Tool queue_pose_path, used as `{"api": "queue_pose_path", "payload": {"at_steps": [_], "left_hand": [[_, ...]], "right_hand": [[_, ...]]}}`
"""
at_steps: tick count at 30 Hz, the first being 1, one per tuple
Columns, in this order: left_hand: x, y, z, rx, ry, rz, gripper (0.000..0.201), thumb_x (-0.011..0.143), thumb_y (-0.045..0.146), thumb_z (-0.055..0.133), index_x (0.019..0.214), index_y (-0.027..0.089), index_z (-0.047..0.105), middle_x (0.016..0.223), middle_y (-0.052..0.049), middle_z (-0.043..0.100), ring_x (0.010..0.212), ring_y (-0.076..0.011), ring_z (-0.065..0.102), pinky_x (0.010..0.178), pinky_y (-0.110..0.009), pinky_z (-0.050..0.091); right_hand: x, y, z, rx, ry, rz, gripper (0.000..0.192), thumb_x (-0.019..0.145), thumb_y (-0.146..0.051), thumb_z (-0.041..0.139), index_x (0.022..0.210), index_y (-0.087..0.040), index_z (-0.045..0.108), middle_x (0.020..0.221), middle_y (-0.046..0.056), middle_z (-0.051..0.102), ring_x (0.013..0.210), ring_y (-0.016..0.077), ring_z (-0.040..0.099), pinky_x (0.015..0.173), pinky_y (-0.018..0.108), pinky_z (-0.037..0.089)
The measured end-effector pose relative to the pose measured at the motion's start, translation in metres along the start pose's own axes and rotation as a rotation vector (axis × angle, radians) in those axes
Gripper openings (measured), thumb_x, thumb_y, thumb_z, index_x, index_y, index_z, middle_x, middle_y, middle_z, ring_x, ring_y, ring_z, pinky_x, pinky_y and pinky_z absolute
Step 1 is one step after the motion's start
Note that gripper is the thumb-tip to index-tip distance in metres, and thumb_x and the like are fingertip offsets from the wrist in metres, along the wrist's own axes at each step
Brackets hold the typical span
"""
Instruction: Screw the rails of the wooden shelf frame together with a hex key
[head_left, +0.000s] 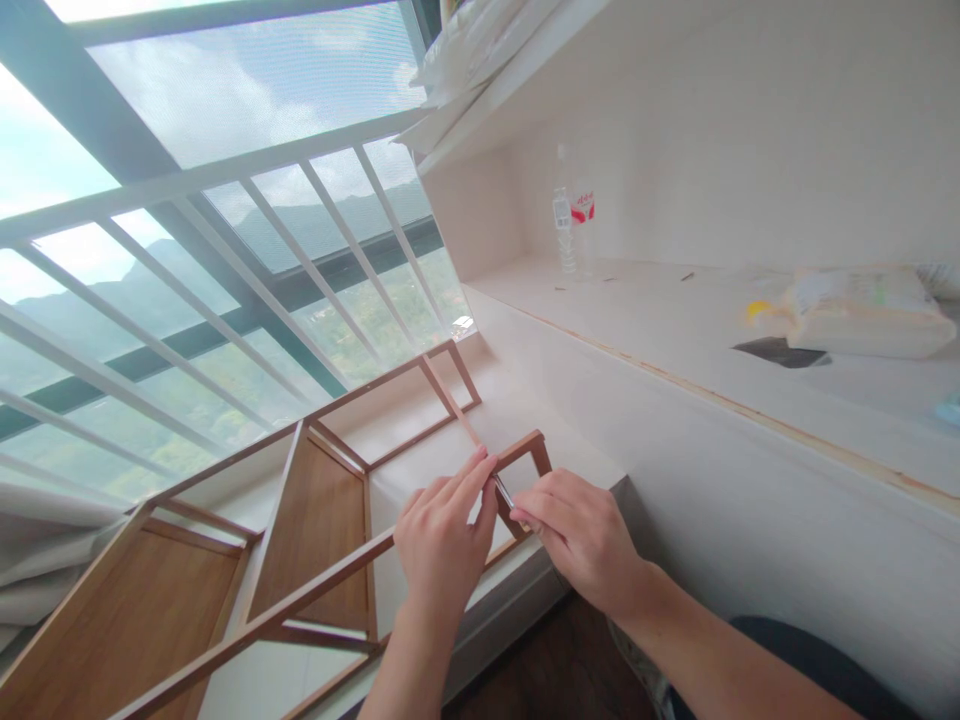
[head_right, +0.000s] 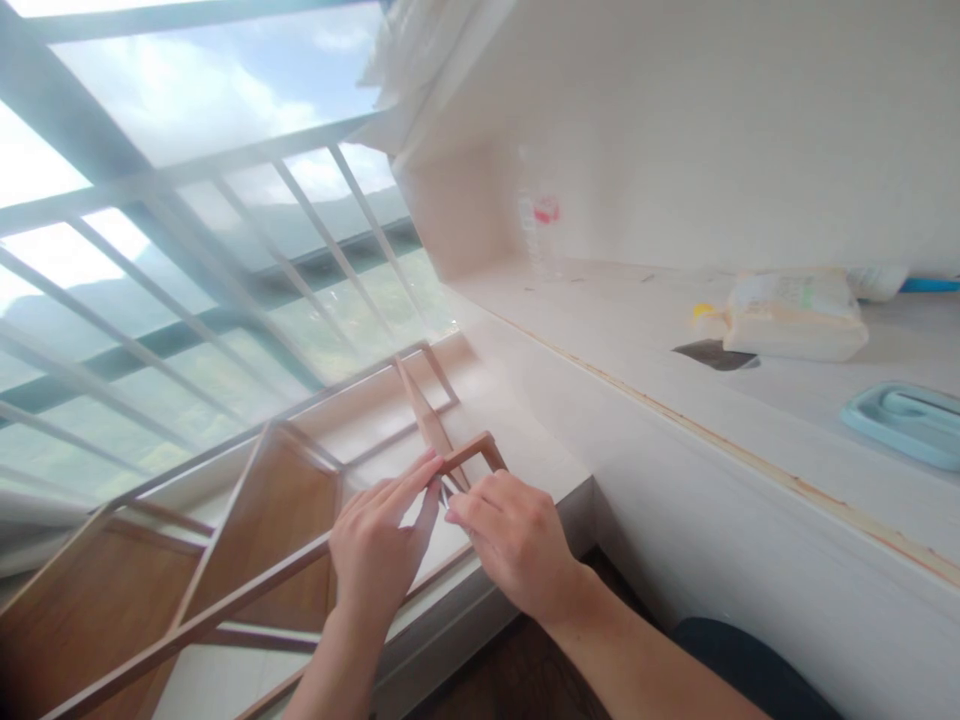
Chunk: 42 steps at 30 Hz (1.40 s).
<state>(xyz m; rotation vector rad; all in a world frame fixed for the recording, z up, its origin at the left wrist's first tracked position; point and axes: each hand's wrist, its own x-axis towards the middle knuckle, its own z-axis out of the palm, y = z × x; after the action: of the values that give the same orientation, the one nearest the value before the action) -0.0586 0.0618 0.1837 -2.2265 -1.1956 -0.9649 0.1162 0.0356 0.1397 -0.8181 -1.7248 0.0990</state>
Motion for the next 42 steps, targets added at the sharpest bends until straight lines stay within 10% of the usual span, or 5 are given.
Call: {"api": "queue_pose_path", "payload": {"at_steps": [22,35,42], "left_hand": [[0.0016,0.0003,-0.001,-0.004,0.01,0.008,0.026,0.092,0.023,0.066,0.116,0.032,0.073,0.118,0.007,0.076,0.081,-0.0139,0.074,0.074,-0.031,0.049],[0.0013,-0.0002,-0.0021,0.019,0.002,0.019,0.025,0.094,0.024,0.065,0.117,0.031,0.073,0.115,0.005,0.078,0.079,-0.0148,0.074,0.07,-0.032,0.048],[0.0014,-0.0001,-0.0026,0.017,0.004,0.017,0.025,0.094,0.023,0.065,0.116,0.031,0.073,0.115,0.005,0.077,0.079,-0.0145,0.074,0.071,-0.031,0.049]], "right_hand": [[0.0004,-0.0046,0.0056,0.344,-0.076,0.496,0.037,0.103,-0.036,0.049,0.078,-0.019,0.072,0.068,0.0,0.062,0.066,0.0132,0.058,0.064,0.026,0.04],[-0.0009,-0.0017,0.0068,0.183,-0.125,0.294,0.036,0.103,-0.028,0.049,0.068,-0.02,0.048,0.066,-0.003,0.047,0.062,0.012,0.045,0.062,0.027,0.033],[-0.0008,0.0012,0.0045,0.113,-0.091,0.216,0.021,0.103,-0.026,0.052,0.083,-0.02,0.058,0.072,-0.002,0.053,0.067,0.0128,0.049,0.065,0.026,0.037]]}}
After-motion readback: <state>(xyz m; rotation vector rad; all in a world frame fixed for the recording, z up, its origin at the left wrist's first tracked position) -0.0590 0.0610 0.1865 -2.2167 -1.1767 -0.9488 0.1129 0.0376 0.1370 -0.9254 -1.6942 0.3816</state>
